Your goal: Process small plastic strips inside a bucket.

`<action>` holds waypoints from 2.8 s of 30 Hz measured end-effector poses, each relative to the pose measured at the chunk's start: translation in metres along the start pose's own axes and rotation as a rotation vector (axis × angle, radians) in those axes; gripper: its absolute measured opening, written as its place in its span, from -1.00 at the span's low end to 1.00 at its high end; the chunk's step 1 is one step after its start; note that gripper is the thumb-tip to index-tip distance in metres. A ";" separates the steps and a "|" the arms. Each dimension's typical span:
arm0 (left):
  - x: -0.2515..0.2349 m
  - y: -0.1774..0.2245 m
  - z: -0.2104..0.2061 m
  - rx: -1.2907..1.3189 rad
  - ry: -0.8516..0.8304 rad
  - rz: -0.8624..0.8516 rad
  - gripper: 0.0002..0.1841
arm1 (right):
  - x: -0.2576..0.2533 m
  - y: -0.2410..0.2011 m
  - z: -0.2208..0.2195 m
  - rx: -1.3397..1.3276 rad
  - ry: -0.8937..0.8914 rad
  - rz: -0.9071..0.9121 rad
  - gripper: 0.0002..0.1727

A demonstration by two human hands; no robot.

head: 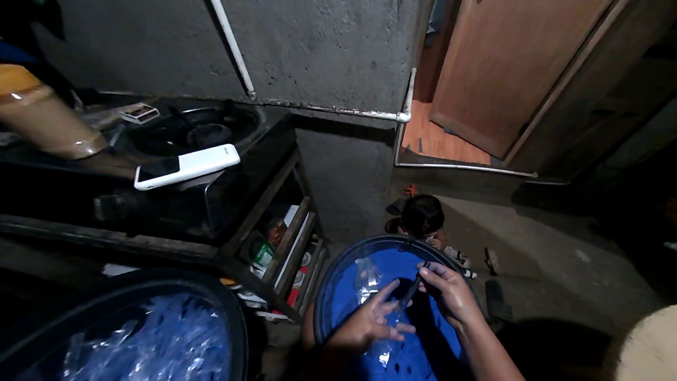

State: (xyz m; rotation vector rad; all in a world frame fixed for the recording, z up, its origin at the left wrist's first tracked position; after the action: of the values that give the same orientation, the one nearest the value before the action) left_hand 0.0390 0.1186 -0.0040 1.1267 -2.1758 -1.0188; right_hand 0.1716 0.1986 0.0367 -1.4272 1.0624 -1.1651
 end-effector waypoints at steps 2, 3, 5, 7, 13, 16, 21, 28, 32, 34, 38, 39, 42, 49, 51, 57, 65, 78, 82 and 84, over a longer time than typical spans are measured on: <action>0.002 0.001 -0.002 0.007 -0.009 0.012 0.12 | 0.000 0.009 0.008 -0.116 0.076 -0.085 -0.86; 0.003 0.001 -0.002 0.009 -0.013 0.009 0.12 | 0.000 0.014 0.014 -0.186 0.135 -0.123 -0.85; 0.007 0.004 -0.002 0.057 -0.029 -0.004 0.14 | 0.001 0.022 0.030 -0.333 0.254 -0.168 -0.82; 0.011 0.007 -0.001 0.144 -0.075 -0.029 0.17 | 0.000 0.034 0.049 -0.422 0.331 -0.184 -0.84; 0.018 0.013 -0.007 0.193 -0.186 -0.004 0.10 | 0.013 0.054 0.068 0.402 0.159 -0.100 -0.68; 0.016 0.002 -0.013 0.158 -0.233 0.090 0.03 | 0.026 0.048 0.030 0.530 -0.202 -0.013 -0.18; 0.015 -0.008 -0.030 0.114 -0.334 0.158 -0.05 | 0.048 0.012 -0.033 0.144 -0.648 0.152 -0.43; 0.019 -0.009 -0.035 0.043 -0.413 0.179 -0.19 | 0.046 -0.018 -0.046 0.297 -0.651 0.358 -0.79; 0.018 -0.009 -0.036 0.053 -0.418 0.162 -0.18 | 0.050 -0.030 -0.053 0.340 -0.732 0.373 -0.69; 0.019 -0.006 -0.036 0.080 -0.376 0.154 -0.18 | 0.052 -0.032 -0.055 0.350 -0.786 0.345 -0.56; 0.017 -0.005 -0.036 0.123 -0.378 0.126 -0.21 | 0.052 -0.035 -0.055 0.319 -0.765 0.377 -0.77; 0.016 -0.006 -0.036 0.116 -0.370 0.129 -0.21 | 0.051 -0.036 -0.054 0.324 -0.736 0.378 -0.81; 0.018 -0.007 -0.033 0.134 -0.405 0.116 -0.13 | 0.044 -0.040 -0.046 0.340 -0.660 0.365 -0.83; 0.006 0.034 -0.029 -0.466 -0.143 -0.019 -0.33 | 0.047 -0.066 -0.051 0.793 -0.503 0.417 -0.75; -0.001 0.048 -0.035 -0.644 -0.043 -0.091 -0.65 | 0.048 -0.073 -0.057 0.895 -0.473 0.481 -0.70; -0.007 0.033 -0.028 -0.950 -0.080 -0.086 -0.61 | 0.044 -0.121 -0.042 0.940 -0.336 0.636 -0.69; -0.008 0.089 -0.050 -0.849 0.115 -0.530 -0.71 | 0.046 -0.119 -0.072 1.124 -0.425 0.685 -0.64; -0.001 0.090 -0.049 -0.861 0.157 -0.667 -0.69 | 0.048 -0.126 -0.077 1.132 -0.493 0.751 -0.66; -0.014 0.072 -0.038 -1.051 0.097 -0.495 -0.70 | 0.047 -0.161 -0.060 1.036 -0.325 0.829 -0.65; -0.020 0.046 -0.019 -0.988 0.066 -0.198 -0.54 | 0.045 -0.160 -0.061 1.074 -0.394 0.806 -0.65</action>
State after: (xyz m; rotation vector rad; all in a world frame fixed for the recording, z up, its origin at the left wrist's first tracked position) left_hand 0.0414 0.1454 0.0426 0.8460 -1.1996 -1.8053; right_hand 0.1260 0.1683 0.2050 -0.2739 0.4661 -0.6075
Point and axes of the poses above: each hand's wrist, its own x-axis away from the middle knuckle, its own z-axis out of the back of the hand, y = z × x, the point moved 10 cm from there along -x, towards the middle knuckle, and after that the axes turned 8 degrees about x, right-handed, at the moved point
